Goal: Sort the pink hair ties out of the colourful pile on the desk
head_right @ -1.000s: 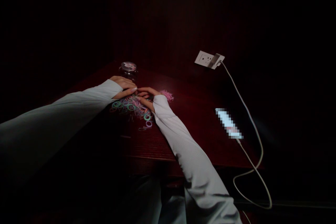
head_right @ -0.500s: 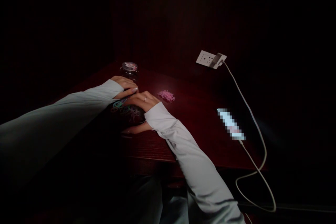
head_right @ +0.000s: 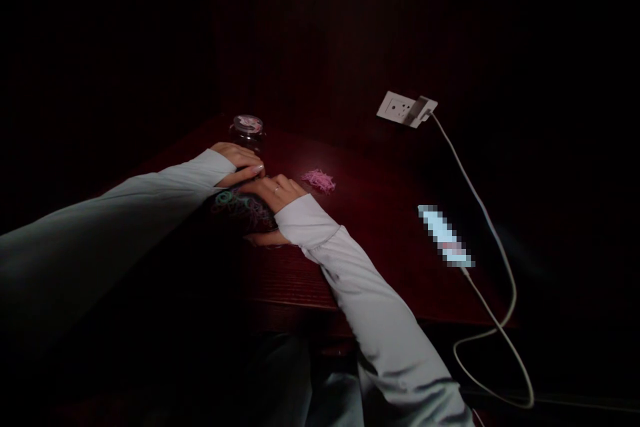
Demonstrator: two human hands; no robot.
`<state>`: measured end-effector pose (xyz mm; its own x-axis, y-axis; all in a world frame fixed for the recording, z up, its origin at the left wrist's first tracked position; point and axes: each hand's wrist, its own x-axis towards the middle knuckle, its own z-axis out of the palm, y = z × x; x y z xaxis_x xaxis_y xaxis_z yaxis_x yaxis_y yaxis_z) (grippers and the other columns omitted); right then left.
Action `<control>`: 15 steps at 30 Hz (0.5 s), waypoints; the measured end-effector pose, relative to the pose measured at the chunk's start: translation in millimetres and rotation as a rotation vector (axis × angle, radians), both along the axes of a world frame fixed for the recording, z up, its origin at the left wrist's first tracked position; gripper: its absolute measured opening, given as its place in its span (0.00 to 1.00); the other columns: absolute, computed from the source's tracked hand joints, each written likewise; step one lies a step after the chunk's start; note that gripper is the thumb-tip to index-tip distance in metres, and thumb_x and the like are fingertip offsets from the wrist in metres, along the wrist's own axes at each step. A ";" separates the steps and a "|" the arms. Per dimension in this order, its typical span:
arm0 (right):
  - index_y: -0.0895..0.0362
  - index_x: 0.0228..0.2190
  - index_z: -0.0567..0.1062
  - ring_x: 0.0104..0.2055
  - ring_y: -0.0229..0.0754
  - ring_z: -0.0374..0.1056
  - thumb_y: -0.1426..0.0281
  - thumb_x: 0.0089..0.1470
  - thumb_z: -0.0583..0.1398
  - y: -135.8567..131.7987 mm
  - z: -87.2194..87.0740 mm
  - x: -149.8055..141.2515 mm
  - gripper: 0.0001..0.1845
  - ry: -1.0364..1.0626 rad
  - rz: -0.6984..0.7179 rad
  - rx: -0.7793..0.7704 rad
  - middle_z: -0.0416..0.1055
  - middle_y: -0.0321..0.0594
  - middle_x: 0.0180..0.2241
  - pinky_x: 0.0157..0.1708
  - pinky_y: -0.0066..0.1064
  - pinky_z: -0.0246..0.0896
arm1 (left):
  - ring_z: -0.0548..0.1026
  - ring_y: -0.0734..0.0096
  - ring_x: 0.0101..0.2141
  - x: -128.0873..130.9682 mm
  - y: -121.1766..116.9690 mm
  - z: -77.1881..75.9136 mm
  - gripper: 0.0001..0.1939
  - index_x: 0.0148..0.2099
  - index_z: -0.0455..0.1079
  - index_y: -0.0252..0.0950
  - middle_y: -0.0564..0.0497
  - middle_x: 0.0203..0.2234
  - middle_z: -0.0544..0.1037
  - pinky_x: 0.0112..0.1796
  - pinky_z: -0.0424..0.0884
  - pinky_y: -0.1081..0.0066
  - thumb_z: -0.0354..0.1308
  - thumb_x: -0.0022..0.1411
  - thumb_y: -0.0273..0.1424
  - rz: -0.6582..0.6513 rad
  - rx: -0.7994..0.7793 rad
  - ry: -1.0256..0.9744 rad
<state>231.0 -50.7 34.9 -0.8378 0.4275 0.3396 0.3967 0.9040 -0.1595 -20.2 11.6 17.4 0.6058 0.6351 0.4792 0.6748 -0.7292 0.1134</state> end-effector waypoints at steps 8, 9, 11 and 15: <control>0.49 0.60 0.78 0.56 0.54 0.67 0.63 0.69 0.61 30.7 -12.6 11.0 0.20 0.065 -0.120 0.072 0.77 0.45 0.56 0.61 0.51 0.65 | 0.82 0.63 0.43 0.0 2.7 -1.6 0.31 0.44 0.84 0.41 0.47 0.40 0.87 0.46 0.70 0.67 0.41 0.80 0.49 0.024 -0.029 0.002; 0.49 0.59 0.78 0.56 0.54 0.67 0.62 0.69 0.61 33.9 -14.3 11.6 0.20 0.075 -0.115 0.069 0.77 0.45 0.56 0.61 0.51 0.64 | 0.81 0.63 0.42 0.6 4.4 -3.0 0.31 0.44 0.84 0.41 0.47 0.39 0.87 0.45 0.70 0.67 0.42 0.79 0.49 0.031 -0.025 -0.004; 0.49 0.59 0.79 0.56 0.54 0.67 0.61 0.69 0.62 39.0 -17.3 13.1 0.20 0.097 -0.114 0.068 0.77 0.45 0.55 0.61 0.51 0.64 | 0.81 0.63 0.40 2.2 7.6 -5.6 0.31 0.42 0.84 0.40 0.47 0.36 0.87 0.43 0.70 0.67 0.43 0.79 0.49 0.047 -0.005 -0.015; 0.49 0.58 0.80 0.55 0.53 0.67 0.63 0.66 0.63 46.0 -20.7 17.6 0.20 0.132 -0.158 0.055 0.77 0.44 0.53 0.60 0.48 0.65 | 0.81 0.64 0.38 3.8 7.8 -4.2 0.28 0.40 0.83 0.39 0.47 0.34 0.85 0.38 0.66 0.68 0.46 0.79 0.47 0.017 0.017 0.026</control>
